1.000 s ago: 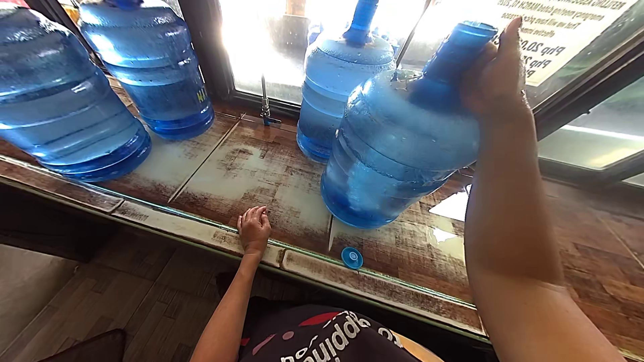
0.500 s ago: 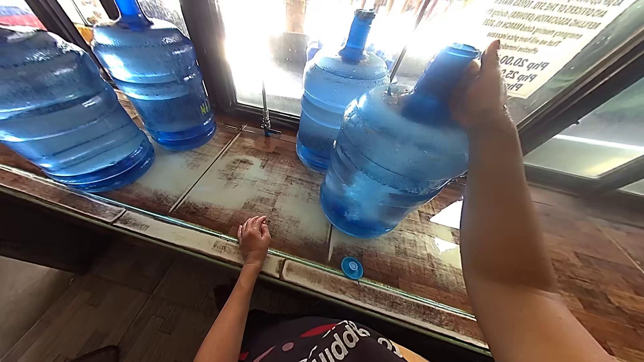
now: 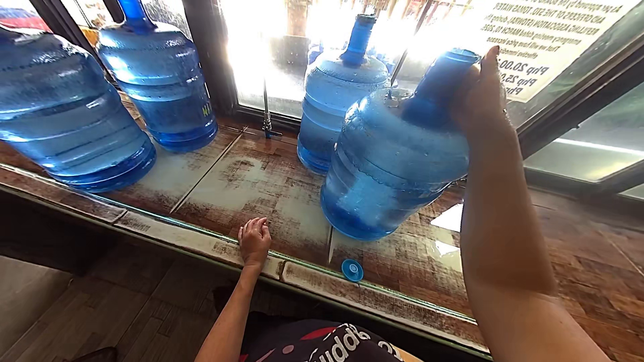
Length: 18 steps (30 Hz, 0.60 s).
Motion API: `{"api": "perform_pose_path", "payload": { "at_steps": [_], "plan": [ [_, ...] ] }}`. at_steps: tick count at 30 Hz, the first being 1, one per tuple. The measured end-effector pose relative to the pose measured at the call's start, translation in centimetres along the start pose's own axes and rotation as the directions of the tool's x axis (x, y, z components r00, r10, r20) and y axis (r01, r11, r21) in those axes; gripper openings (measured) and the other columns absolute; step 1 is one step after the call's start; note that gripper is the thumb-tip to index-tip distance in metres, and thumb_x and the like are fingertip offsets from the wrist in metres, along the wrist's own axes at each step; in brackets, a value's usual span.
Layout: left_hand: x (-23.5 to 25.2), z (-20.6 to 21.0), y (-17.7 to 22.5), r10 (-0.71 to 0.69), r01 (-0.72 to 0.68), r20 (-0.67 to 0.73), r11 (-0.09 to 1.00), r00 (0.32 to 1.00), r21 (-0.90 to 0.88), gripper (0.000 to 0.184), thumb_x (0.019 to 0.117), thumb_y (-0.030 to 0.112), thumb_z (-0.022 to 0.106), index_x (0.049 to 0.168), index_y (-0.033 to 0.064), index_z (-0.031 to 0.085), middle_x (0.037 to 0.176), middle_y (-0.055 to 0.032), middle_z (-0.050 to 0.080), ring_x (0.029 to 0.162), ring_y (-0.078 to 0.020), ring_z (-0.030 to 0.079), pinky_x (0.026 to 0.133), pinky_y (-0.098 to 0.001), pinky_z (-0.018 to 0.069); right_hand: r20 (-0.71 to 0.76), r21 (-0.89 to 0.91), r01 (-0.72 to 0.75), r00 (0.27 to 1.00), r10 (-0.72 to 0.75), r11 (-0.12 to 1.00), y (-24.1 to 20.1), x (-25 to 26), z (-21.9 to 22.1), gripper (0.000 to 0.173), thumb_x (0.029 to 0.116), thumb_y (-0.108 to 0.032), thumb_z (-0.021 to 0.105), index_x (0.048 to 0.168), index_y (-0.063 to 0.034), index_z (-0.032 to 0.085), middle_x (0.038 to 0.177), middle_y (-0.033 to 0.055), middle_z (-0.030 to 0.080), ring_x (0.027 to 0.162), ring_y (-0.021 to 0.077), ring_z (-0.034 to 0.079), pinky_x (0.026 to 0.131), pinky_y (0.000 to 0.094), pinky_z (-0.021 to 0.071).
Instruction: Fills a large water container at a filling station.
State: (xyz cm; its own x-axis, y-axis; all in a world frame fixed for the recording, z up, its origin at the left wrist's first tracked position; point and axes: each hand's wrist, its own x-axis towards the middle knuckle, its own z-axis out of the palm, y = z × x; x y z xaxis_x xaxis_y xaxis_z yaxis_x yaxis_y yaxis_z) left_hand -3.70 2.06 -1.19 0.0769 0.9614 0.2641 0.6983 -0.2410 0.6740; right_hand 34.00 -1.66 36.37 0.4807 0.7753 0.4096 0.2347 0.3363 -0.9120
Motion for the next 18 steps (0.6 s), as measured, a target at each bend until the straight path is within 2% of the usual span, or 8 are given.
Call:
{"api": "perform_pose_path", "payload": {
  "at_steps": [18],
  "plan": [
    [0.06,-0.06,0.00,0.000,0.000,0.004,1.000,1.000,0.001,0.032,0.1031,0.014,0.050,0.122,0.0064,0.074,0.133,-0.0177,0.068,0.132,-0.0392,0.058,0.117,-0.0613,0.0329,0.014,-0.026,0.018,1.000,-0.018,0.999,0.34,0.23,-0.27,0.073,0.1085,-0.047,-0.004,0.146,-0.0025,0.041,0.134,0.0107,0.059,0.121,0.0141,0.059,0.104,0.0343,0.0475]
  ]
}}
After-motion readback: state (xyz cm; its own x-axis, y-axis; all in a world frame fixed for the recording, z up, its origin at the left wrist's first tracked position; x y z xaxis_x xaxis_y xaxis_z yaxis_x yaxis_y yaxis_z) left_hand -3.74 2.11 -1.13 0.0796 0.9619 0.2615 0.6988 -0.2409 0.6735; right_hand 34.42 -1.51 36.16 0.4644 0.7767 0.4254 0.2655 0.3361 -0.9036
